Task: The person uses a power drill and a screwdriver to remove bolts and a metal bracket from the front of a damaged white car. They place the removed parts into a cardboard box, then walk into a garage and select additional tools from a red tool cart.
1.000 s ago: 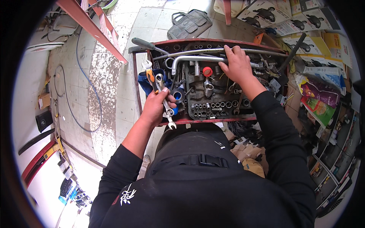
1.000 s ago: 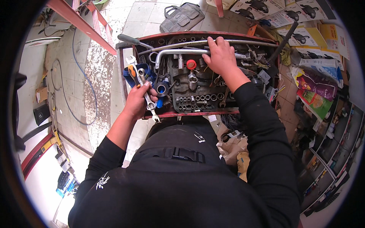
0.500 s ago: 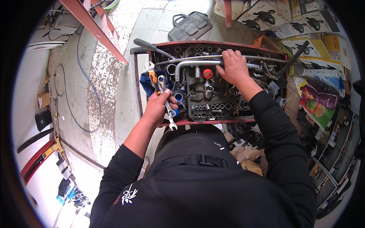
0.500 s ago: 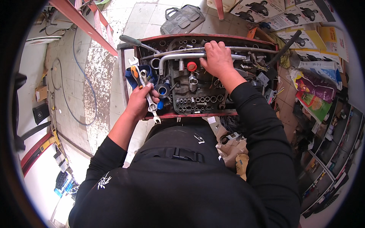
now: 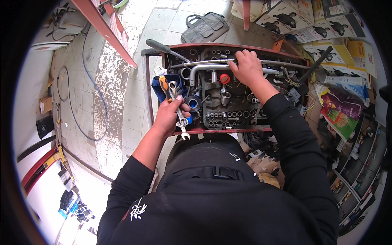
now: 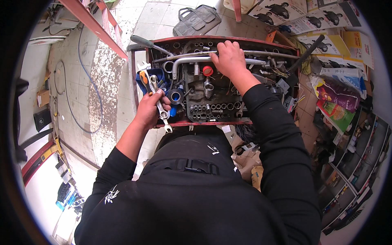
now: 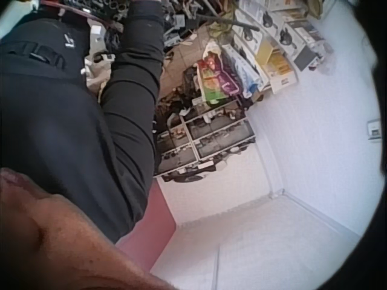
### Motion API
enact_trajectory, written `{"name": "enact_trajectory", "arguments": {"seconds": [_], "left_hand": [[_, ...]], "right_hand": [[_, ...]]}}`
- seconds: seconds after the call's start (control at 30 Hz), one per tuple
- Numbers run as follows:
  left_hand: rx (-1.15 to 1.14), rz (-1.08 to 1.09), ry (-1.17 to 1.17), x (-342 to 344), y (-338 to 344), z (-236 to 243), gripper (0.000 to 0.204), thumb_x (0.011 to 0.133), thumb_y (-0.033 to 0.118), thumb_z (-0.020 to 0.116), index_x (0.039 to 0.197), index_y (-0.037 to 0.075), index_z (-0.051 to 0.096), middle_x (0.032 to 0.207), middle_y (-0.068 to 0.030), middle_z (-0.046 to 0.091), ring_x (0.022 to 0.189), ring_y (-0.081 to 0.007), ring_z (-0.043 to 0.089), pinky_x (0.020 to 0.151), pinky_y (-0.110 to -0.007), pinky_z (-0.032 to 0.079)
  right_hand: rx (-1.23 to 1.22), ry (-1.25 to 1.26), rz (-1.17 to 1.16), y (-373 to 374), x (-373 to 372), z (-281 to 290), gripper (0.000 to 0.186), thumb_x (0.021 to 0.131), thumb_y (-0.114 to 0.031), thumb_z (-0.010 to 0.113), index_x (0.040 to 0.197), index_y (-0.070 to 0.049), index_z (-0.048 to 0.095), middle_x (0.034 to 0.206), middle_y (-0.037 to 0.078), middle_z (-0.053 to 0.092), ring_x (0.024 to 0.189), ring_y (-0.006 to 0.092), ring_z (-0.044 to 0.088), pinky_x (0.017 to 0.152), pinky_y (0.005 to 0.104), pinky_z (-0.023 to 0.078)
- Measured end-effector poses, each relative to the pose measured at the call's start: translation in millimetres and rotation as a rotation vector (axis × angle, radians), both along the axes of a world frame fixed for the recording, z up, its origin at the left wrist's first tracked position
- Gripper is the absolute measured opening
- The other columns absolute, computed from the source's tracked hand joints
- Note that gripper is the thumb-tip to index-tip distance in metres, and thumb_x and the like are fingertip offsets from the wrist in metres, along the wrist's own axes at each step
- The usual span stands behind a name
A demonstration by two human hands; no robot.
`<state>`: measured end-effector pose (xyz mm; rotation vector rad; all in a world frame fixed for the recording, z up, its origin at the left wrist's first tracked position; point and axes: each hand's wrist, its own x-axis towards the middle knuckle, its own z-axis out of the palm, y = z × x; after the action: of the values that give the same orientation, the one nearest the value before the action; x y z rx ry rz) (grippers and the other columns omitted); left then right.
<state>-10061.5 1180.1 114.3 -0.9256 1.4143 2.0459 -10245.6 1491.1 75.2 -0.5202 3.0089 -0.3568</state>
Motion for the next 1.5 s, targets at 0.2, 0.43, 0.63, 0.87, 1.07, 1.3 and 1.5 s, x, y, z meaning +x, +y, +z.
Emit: {"name": "enact_trajectory", "arguments": {"seconds": [0.2, 0.43, 0.63, 0.87, 1.07, 1.3, 1.5], "left_hand": [[-0.001, 0.004, -0.015, 1, -4, 1, 0.024, 0.118, 0.031, 0.059, 0.117, 0.007, 0.060, 0.091, -0.0095, 0.074, 0.073, -0.0192, 0.076, 0.060, -0.035, 0.060], [-0.002, -0.017, 0.007, 0, 1, 1, 0.025, 0.118, 0.031, 0.059, 0.115, 0.006, 0.063, 0.091, -0.0095, 0.075, 0.073, -0.0187, 0.075, 0.061, -0.034, 0.060], [-0.011, -0.062, -0.013, 4, -2, 3, 0.024, 0.118, 0.030, 0.059, 0.117, 0.006, 0.060, 0.092, -0.0091, 0.075, 0.074, -0.0187, 0.074, 0.069, -0.034, 0.060], [-0.211, -0.381, 0.126, -3, 22, -9, 0.023, 0.115, 0.028, 0.065, 0.115, 0.005, 0.062, 0.087, -0.0086, 0.073, 0.073, -0.0171, 0.073, 0.069, -0.035, 0.059], [-0.735, -0.707, 0.457, -19, 50, -18, 0.023, 0.109, 0.022, 0.067, 0.115, 0.000, 0.062, 0.100, -0.0303, 0.074, 0.102, -0.0554, 0.069, 0.085, -0.059, 0.054], [-0.763, -0.261, 0.231, -43, 44, -48, 0.021, 0.111, 0.017, 0.066, 0.115, -0.001, 0.055, 0.090, -0.0115, 0.069, 0.063, -0.0203, 0.072, 0.057, -0.038, 0.058], [-0.762, -0.238, 0.051, -44, 23, -46, 0.041, 0.102, 0.017, 0.071, 0.133, -0.005, 0.054, 0.113, -0.0317, 0.076, 0.107, -0.0492, 0.076, 0.094, -0.054, 0.058]], "right_hand": [[0.014, -0.033, -0.197, -29, -3, 5, 0.045, 0.102, -0.051, 0.073, 0.111, -0.009, 0.084, 0.118, 0.014, 0.070, 0.119, 0.0380, 0.065, 0.100, 0.0555, 0.057], [0.101, -0.344, -0.545, -75, -33, 18, 0.048, 0.102, -0.049, 0.070, 0.123, -0.008, 0.084, 0.135, 0.019, 0.079, 0.128, 0.0423, 0.074, 0.110, 0.0554, 0.057], [0.086, -0.236, -0.453, -66, -40, -2, 0.043, 0.104, -0.042, 0.063, 0.119, -0.007, 0.084, 0.125, 0.017, 0.082, 0.115, 0.0405, 0.078, 0.103, 0.0546, 0.059], [-1.026, -0.733, -0.348, -10, -7, 14, 0.029, 0.110, -0.019, 0.069, 0.131, 0.001, 0.072, 0.127, 0.016, 0.080, 0.109, 0.0275, 0.079, 0.086, 0.0364, 0.063], [-1.555, -0.882, -0.511, 2, 20, 39, 0.021, 0.110, -0.004, 0.056, 0.131, -0.002, 0.061, 0.121, 0.015, 0.076, 0.101, 0.0256, 0.076, 0.085, 0.0367, 0.062], [-1.184, -0.834, -0.620, 7, -13, 26, 0.023, 0.102, -0.010, 0.056, 0.124, -0.006, 0.061, 0.108, 0.013, 0.073, 0.080, 0.0182, 0.069, 0.062, 0.0313, 0.053], [-0.179, -0.484, -0.373, -40, -49, 13, 0.041, 0.100, -0.035, 0.072, 0.124, -0.002, 0.079, 0.118, 0.018, 0.080, 0.105, 0.0323, 0.078, 0.087, 0.0458, 0.062]]}}
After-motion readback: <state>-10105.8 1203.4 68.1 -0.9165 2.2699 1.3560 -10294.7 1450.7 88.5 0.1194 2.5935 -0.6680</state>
